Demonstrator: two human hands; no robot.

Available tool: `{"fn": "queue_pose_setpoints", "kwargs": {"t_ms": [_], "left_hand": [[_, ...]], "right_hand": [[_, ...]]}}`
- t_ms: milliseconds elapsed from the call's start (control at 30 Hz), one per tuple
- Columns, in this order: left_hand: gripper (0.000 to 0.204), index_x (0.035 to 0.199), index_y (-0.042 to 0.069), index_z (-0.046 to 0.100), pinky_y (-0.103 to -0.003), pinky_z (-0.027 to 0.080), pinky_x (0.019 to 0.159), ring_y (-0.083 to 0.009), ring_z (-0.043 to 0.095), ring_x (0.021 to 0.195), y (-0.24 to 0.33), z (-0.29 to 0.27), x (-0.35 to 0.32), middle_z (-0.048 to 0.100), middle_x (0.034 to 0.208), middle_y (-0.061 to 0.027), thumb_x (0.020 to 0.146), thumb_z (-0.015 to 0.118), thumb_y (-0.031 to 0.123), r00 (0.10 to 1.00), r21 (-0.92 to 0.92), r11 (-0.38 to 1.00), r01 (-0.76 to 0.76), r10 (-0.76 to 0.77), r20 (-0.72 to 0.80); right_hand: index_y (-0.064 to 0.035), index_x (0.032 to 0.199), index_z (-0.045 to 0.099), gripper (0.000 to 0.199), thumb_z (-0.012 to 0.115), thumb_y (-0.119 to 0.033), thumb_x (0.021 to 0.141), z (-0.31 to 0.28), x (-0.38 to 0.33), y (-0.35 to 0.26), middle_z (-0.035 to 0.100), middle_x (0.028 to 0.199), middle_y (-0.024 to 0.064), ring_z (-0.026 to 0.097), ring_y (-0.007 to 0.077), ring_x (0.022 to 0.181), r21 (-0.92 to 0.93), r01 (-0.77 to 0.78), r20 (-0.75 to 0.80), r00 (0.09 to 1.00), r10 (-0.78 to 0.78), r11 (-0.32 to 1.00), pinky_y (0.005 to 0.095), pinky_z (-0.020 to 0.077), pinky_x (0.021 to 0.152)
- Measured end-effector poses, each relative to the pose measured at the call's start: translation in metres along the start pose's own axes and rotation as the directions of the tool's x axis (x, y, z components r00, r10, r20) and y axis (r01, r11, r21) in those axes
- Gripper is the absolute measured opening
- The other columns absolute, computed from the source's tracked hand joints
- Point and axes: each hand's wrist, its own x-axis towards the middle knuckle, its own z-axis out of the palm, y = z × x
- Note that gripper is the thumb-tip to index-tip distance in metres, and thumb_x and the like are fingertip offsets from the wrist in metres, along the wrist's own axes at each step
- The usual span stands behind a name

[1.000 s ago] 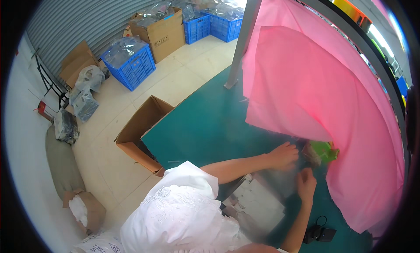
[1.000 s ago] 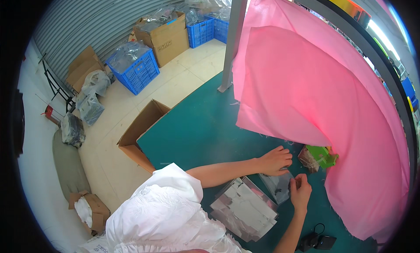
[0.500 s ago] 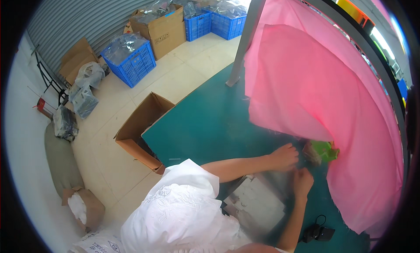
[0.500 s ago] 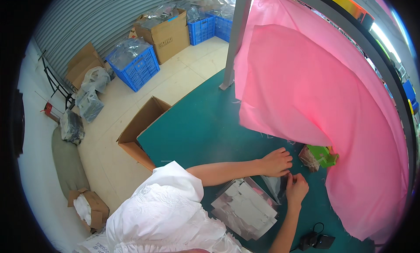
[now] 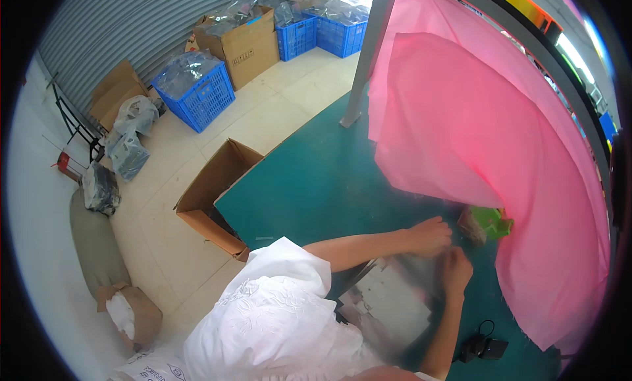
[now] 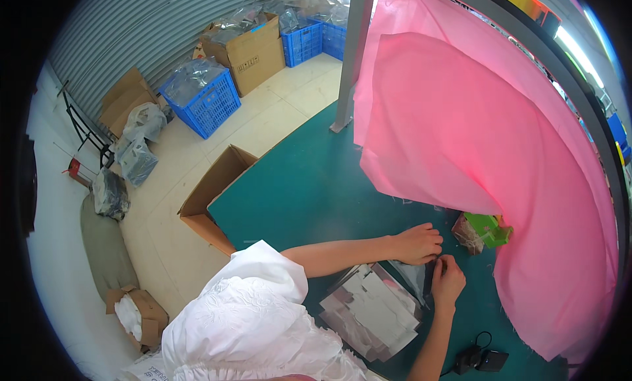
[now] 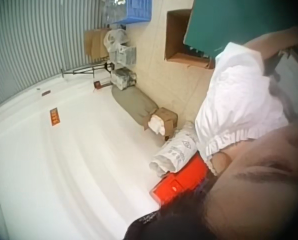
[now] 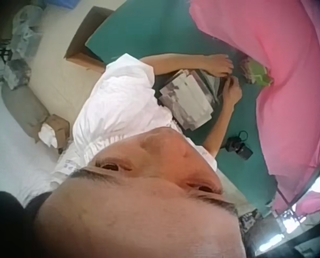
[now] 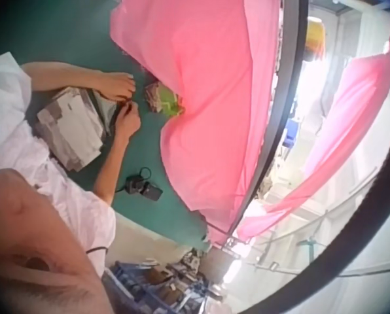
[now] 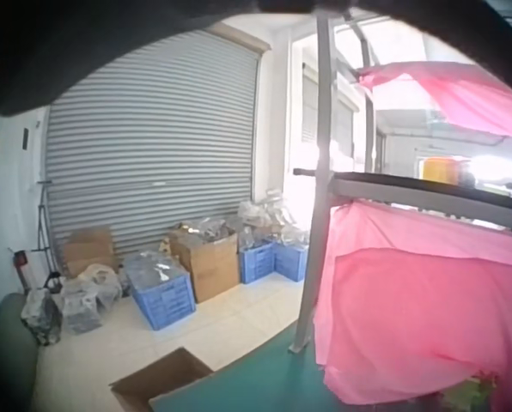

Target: Packaging small items into plastic sleeves/bags at a workstation.

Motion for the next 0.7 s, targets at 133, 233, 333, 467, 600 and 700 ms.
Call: {"fn": "queue_pose_setpoints", "kwargs": {"t_ms": [133, 233, 333, 467, 600, 700], "left_hand": [[0.011, 0.073, 0.009, 0.066, -0.037, 0.039, 0.080, -0.0252, 0.053, 0.086, 0.002, 0.001, 0.002, 0.058, 0.083, -0.0076, 0.073, 0.059, 0.018, 0.995, 0.046, 0.996, 0.075, -0.078, 0.056], [0.010, 0.073, 0.009, 0.067, -0.038, 0.040, 0.081, -0.0256, 0.054, 0.090, 0.005, 0.008, 0.003, 0.060, 0.086, -0.0085, 0.071, 0.060, 0.015, 0.977, 0.115, 0.981, 0.158, -0.172, 0.128], [0.010, 0.074, 0.008, 0.068, -0.038, 0.041, 0.083, -0.0261, 0.055, 0.095, 0.008, 0.010, 0.002, 0.062, 0.089, -0.0098, 0.070, 0.060, 0.013, 0.945, 0.180, 0.962, 0.207, -0.245, 0.219], [0.013, 0.077, 0.007, 0.069, -0.038, 0.041, 0.084, -0.0264, 0.057, 0.094, 0.007, 0.009, 0.000, 0.063, 0.091, -0.0106, 0.068, 0.062, 0.013, 0.954, 0.238, 0.955, 0.178, -0.227, 0.197], [0.013, 0.078, 0.007, 0.070, -0.039, 0.043, 0.082, -0.0277, 0.059, 0.093, 0.005, 0.007, 0.002, 0.063, 0.092, -0.0113, 0.069, 0.062, 0.012, 0.980, 0.234, 0.969, 0.079, -0.118, 0.159], [0.011, 0.078, 0.009, 0.068, -0.041, 0.046, 0.079, -0.0288, 0.058, 0.094, 0.000, -0.002, -0.001, 0.060, 0.091, -0.0109, 0.069, 0.063, 0.011, 0.936, 0.173, 0.969, 0.178, -0.221, 0.275]], "right_hand": [[-0.0074, 0.088, 0.065, 0.017, 0.060, -0.023, 0.083, -0.003, 0.003, -0.002, 0.065, 0.077, 0.0148, 0.062, 0.0375, 0.073, -0.005, 0.016, 0.011, 1.000, -0.016, 1.000, 0.0454, 0.0480, 0.065], [-0.0079, 0.089, 0.066, 0.019, 0.061, -0.025, 0.083, 0.001, 0.003, 0.001, 0.064, 0.080, 0.0137, 0.062, 0.0358, 0.075, -0.025, 0.024, 0.013, 1.000, -0.024, 0.999, 0.0434, 0.0481, 0.067], [-0.0078, 0.089, 0.066, 0.017, 0.060, -0.023, 0.083, 0.003, 0.005, -0.002, 0.062, 0.082, 0.0130, 0.060, 0.0345, 0.077, -0.002, 0.050, -0.005, 0.999, -0.050, 0.999, 0.0424, 0.0477, 0.068], [-0.0080, 0.085, 0.066, 0.009, 0.065, -0.017, 0.082, 0.007, 0.005, 0.002, 0.059, 0.076, 0.0092, 0.059, 0.0290, 0.069, -0.051, 0.091, -0.076, 0.993, -0.095, 0.995, 0.0388, 0.0452, 0.059], [-0.0081, 0.088, 0.067, 0.010, 0.065, -0.016, 0.082, 0.005, 0.002, 0.007, 0.060, 0.076, 0.0093, 0.059, 0.0293, 0.071, -0.044, 0.128, -0.087, 0.987, -0.132, 0.991, 0.0394, 0.0461, 0.061], [-0.0076, 0.092, 0.069, 0.013, 0.065, -0.015, 0.081, 0.013, 0.004, 0.005, 0.062, 0.079, 0.0092, 0.060, 0.0294, 0.074, 0.015, 0.223, -0.123, 0.968, -0.219, 0.975, 0.0401, 0.0468, 0.064]]}}
